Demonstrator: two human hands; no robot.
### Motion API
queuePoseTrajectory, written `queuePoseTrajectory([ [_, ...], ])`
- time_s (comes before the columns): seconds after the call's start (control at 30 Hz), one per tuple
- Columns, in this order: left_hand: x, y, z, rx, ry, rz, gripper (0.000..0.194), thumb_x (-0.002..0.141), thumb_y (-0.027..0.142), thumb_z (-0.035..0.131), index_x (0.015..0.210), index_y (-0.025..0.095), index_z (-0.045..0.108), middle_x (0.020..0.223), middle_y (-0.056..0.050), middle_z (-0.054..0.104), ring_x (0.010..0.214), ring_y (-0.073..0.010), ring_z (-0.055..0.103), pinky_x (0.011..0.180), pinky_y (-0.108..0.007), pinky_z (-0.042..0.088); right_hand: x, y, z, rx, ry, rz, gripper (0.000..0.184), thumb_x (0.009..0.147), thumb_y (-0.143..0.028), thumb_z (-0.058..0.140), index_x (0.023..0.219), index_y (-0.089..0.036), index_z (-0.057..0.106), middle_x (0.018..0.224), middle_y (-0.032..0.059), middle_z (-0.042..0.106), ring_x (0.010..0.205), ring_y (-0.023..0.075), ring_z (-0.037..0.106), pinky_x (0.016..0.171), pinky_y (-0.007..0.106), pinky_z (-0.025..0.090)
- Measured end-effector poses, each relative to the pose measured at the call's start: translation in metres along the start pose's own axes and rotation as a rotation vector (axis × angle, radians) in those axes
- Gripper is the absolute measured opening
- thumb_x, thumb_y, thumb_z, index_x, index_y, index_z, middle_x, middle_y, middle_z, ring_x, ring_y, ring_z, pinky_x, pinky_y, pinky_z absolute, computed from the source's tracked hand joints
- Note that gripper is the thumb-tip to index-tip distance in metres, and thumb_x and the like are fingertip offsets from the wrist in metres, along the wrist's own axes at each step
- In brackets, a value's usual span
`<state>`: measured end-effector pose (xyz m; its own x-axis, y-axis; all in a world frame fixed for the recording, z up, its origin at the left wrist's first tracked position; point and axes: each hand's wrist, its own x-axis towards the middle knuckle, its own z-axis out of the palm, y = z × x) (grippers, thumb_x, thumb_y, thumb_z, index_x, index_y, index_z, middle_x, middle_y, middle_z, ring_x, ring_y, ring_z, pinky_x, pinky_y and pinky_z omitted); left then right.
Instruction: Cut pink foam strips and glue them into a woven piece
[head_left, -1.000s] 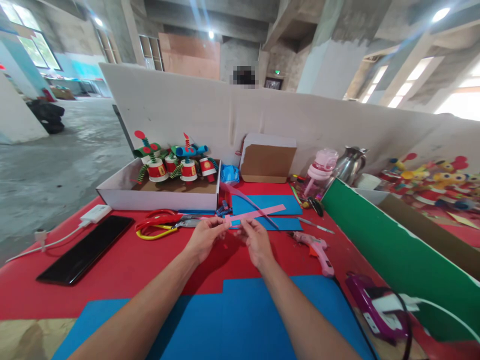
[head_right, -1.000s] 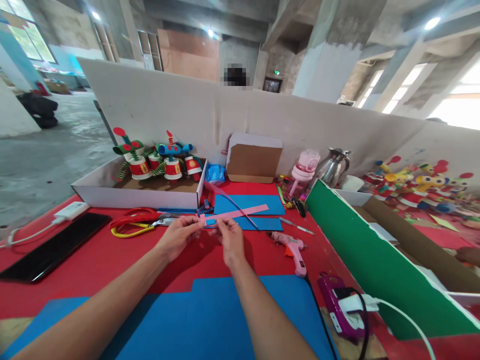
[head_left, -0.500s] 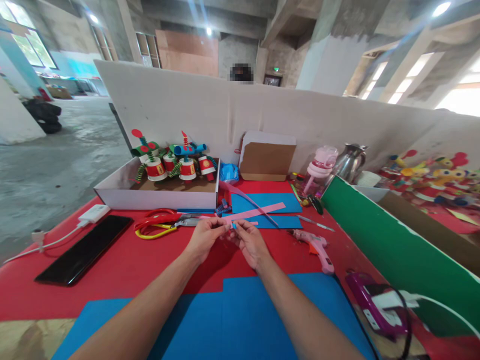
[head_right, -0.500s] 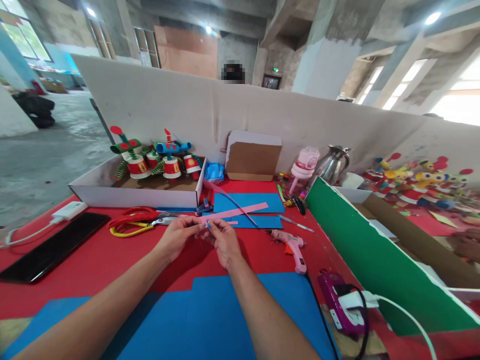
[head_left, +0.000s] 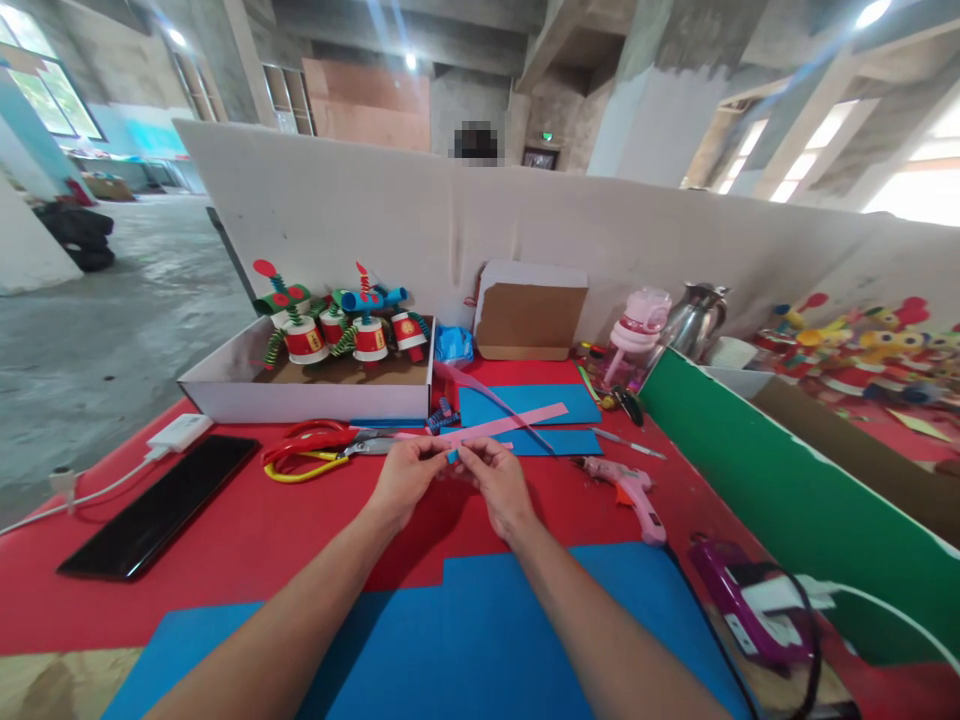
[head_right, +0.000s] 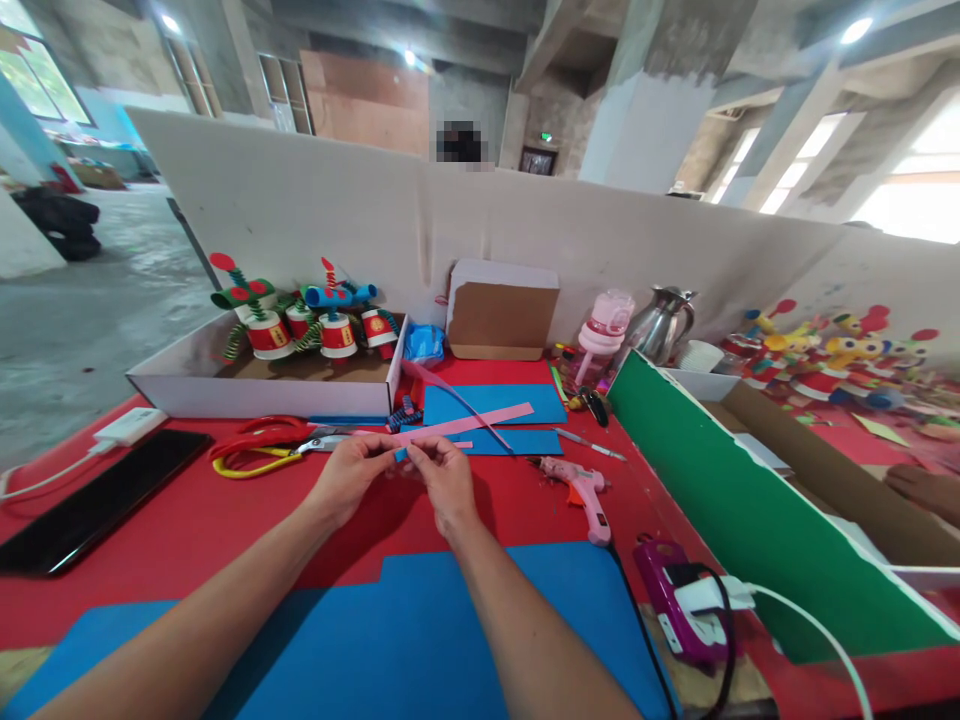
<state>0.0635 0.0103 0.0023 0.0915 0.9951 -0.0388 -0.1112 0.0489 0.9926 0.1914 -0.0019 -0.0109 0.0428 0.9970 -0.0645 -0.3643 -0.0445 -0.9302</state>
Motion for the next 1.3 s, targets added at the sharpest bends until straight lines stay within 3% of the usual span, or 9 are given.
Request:
queuePoseTrajectory([
  [0.37,-0.0024,0.0002,0.0007,-0.145,-0.095,-0.096,0.043,0.059,0.055,0.080,0.070,0.014,0.070,0.058,-0.001,0.062,0.052,-0.0112,0.050,0.051,-0.025,0.045,0.0041,0.0058,-0.0044,-0.183,0.090,-0.184,0.027,0.068,-0.045,0.074,0.074,-0.019,0.067,0.067,0.0004,0.070,0.064,0.0168,0.065,0.068,0.029,0.054],
  [0.57,-0.0005,0.0011,0.0001,-0.026,0.008,-0.028,0.039,0.051,0.050,0.083,0.065,0.015,0.071,0.057,0.000,0.063,0.055,-0.0115,0.051,0.055,-0.024,0.043,0.0034,0.0050,-0.0042,-0.163,0.017,-0.102,0.030,0.064,-0.045,0.078,0.079,-0.020,0.070,0.073,0.0015,0.072,0.063,0.0180,0.067,0.067,0.031,0.057],
  [0.87,0.0020,-0.0019,-0.0019,0.121,0.009,0.023,0.039,0.055,0.054,0.078,0.057,0.016,0.067,0.054,0.001,0.060,0.054,-0.0111,0.045,0.055,-0.024,0.035,0.0050,0.0057,-0.0095,-0.278,-0.005,-0.096,0.030,0.066,-0.046,0.076,0.083,-0.021,0.076,0.072,0.0025,0.075,0.071,0.0229,0.071,0.072,0.035,0.057],
  [1.13,0.0028,-0.0029,-0.0019,0.096,-0.001,0.024,0.041,0.055,0.056,0.078,0.056,0.016,0.066,0.053,0.001,0.060,0.053,-0.0110,0.045,0.054,-0.024,0.036,0.0051,0.0044,-0.0091,-0.320,-0.002,-0.138,0.025,0.068,-0.044,0.073,0.077,-0.021,0.073,0.067,0.0023,0.073,0.069,0.0229,0.071,0.071,0.035,0.057],
  [1.3,0.0018,-0.0014,-0.0010,0.056,0.003,0.014,0.040,0.053,0.054,0.080,0.057,0.016,0.067,0.053,0.000,0.061,0.052,-0.0107,0.046,0.054,-0.024,0.037,0.0061,0.0063,-0.0086,-0.253,-0.025,-0.092,0.030,0.065,-0.045,0.073,0.082,-0.020,0.072,0.073,0.0029,0.074,0.070,0.0231,0.071,0.070,0.036,0.057],
])
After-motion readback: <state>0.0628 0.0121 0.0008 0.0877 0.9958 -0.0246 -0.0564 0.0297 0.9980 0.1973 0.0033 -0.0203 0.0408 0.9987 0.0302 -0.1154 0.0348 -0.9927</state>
